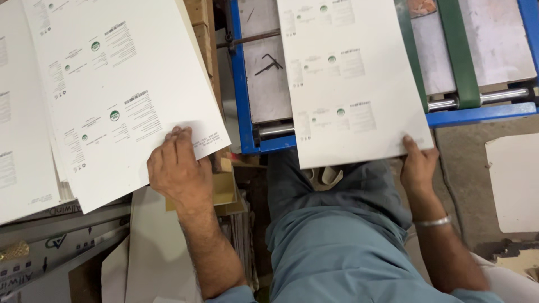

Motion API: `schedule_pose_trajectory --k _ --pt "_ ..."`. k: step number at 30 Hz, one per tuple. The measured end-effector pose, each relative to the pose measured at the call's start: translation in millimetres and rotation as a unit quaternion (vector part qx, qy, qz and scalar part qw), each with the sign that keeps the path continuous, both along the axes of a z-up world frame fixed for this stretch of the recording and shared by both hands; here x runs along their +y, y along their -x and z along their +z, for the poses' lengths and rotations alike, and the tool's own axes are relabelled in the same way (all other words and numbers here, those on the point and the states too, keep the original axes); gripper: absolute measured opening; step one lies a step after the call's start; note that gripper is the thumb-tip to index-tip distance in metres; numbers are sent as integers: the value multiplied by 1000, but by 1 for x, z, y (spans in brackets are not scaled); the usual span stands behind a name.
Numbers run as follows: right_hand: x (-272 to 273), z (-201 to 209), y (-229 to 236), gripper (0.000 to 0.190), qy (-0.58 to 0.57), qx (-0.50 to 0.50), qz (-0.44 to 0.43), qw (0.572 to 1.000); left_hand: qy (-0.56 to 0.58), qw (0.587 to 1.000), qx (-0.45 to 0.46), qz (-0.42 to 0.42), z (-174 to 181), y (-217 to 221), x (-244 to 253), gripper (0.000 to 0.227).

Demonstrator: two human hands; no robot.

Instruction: The person repeatedly picks up printed paper sheets from a stack on the left and feeds them one by one into a blue and green paper processing machine on the right. The hands handle the sheets directly without tools, maintaining a steady rhythm throughout the clip.

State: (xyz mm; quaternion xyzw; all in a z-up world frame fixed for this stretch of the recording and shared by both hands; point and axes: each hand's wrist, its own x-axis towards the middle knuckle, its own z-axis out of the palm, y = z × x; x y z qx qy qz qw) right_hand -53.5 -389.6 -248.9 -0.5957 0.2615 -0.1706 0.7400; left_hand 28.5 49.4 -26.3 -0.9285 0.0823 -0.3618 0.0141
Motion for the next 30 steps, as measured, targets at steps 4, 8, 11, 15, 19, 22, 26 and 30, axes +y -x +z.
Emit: schedule_pose_trajectory --k 4,8,11,15,19,22,26,30 --pt "-2 15 -46 32 -71 -13 10 997 -4 1000 -8 0 -3 0 2 30" --pt "-11 10 -63 30 -168 -5 74 983 -4 1000 -3 -3 -4 -2 1 32" --pt "-11 0 -54 29 -138 62 95 984 -12 999 27 -27 6 3 1 33" --pt "0 7 -32 30 -157 44 159 974 55 983 144 -95 34 3 26 48" --pt "31 49 -33 32 -172 -10 239 956 223 963 87 -122 41 -5 28 38" --pt "61 98 -39 38 -177 -87 341 919 189 964 96 -160 27 15 -20 44" --pt "107 144 -45 47 -222 -197 466 834 33 972 143 -186 10 31 -119 52" --pt "116 153 -52 47 -261 -110 298 912 48 951 213 -219 13 46 -138 62"
